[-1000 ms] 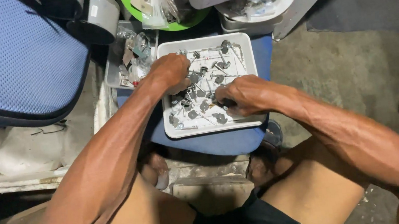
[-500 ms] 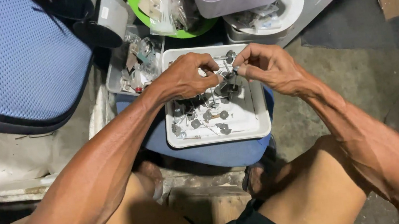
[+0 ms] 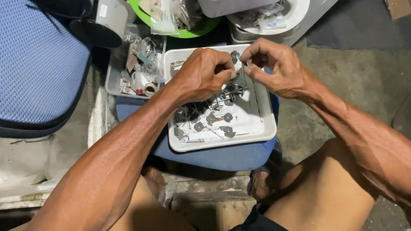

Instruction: The person sits and repeatedly picks up small metal parts from a white tray, inspects them by turning them over, and places them back into the tray. The hands handle the parts one at a time without using any tools.

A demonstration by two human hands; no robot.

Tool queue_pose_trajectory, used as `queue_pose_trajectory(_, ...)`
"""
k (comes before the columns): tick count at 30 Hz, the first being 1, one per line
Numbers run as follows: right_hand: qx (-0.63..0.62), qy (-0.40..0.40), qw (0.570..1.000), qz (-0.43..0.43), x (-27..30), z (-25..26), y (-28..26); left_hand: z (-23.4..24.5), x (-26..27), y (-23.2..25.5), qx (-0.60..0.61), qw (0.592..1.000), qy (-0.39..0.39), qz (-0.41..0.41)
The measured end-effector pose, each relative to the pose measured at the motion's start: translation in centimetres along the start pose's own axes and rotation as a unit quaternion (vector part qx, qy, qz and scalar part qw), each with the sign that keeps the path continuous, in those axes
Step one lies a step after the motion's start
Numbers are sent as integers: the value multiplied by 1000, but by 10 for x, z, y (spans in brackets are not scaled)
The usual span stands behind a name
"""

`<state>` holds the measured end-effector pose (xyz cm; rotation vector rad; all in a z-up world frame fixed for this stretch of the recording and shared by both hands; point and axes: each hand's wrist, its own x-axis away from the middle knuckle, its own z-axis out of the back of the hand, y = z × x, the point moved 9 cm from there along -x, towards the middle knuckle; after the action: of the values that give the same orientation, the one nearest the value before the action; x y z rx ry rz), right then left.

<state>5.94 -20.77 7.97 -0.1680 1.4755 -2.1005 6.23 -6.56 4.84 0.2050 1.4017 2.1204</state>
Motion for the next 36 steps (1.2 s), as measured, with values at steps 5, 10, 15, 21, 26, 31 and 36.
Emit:
queue_pose_trajectory(5,36,-20,999,3,3,-13,-21,-11,1,5,-11,1000,-25,-1)
queue_pose_trajectory(10,60,9,998,7,4,3,-9,2,-4,16,-25,999,23,-25)
queue_pose_trajectory(15,107,-20,994,25,7,-3,-15,-1,12,36,72,994,-31,78)
queue_pose_trajectory(21,55,-42,998,-11,12,-14,-15,-10,18,14,34,996,-65,48)
queue_pose_trajectory(26,71,-51,996,-19,12,-21,-19,-8,26,27,28,995,-80,47)
queue_pose_trajectory(31,100,-70,992,-4,9,-28,-12,-12,27,-18,50,992,-86,74)
queue_pose_trajectory(36,142,-159,975,-57,12,-36,-12,-14,39,-47,-86,974,-142,154)
